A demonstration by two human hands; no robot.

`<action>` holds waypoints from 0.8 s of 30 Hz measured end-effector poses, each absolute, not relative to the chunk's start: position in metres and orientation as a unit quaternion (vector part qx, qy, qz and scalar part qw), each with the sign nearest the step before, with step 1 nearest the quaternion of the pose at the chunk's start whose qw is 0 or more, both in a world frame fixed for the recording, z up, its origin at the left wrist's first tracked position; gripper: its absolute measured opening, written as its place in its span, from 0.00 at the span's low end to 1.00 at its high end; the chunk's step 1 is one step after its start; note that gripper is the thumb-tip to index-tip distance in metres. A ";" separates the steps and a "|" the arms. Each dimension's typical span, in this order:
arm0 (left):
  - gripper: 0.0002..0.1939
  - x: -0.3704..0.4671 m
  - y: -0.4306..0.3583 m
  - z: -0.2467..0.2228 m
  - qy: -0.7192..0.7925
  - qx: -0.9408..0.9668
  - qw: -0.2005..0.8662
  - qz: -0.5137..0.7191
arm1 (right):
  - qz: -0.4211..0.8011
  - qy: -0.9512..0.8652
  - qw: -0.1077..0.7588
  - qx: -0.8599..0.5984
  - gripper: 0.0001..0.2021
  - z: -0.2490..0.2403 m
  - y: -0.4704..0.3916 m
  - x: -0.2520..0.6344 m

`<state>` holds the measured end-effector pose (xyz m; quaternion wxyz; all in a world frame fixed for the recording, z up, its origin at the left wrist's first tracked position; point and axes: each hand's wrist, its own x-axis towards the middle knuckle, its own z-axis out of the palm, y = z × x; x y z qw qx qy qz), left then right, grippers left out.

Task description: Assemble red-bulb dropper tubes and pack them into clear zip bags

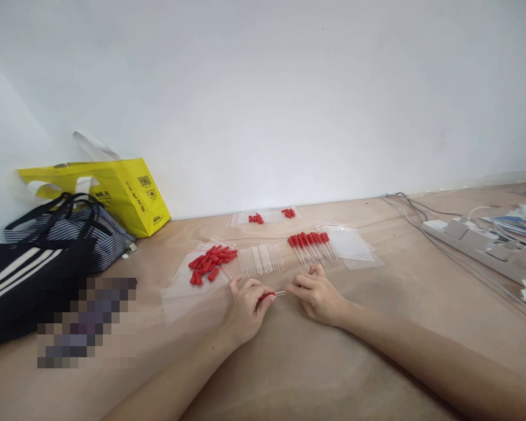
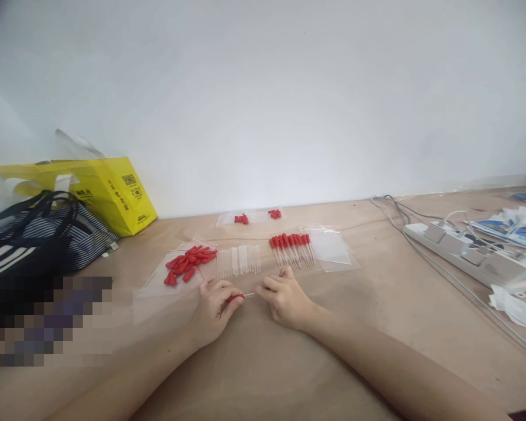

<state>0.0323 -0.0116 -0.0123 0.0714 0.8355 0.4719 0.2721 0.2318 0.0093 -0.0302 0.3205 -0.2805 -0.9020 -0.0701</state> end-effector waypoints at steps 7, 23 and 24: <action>0.08 0.037 -0.018 -0.012 0.459 0.841 0.059 0.279 | -0.056 -0.899 0.344 -0.264 0.13 -0.028 0.006 0.226; 0.07 0.034 -0.013 -0.011 0.454 0.849 0.035 0.266 | 0.032 -0.914 0.298 -0.276 0.12 -0.024 0.011 0.223; 0.07 0.033 -0.012 -0.009 0.452 0.852 0.026 0.264 | 0.035 -0.916 0.290 -0.276 0.12 -0.022 0.012 0.224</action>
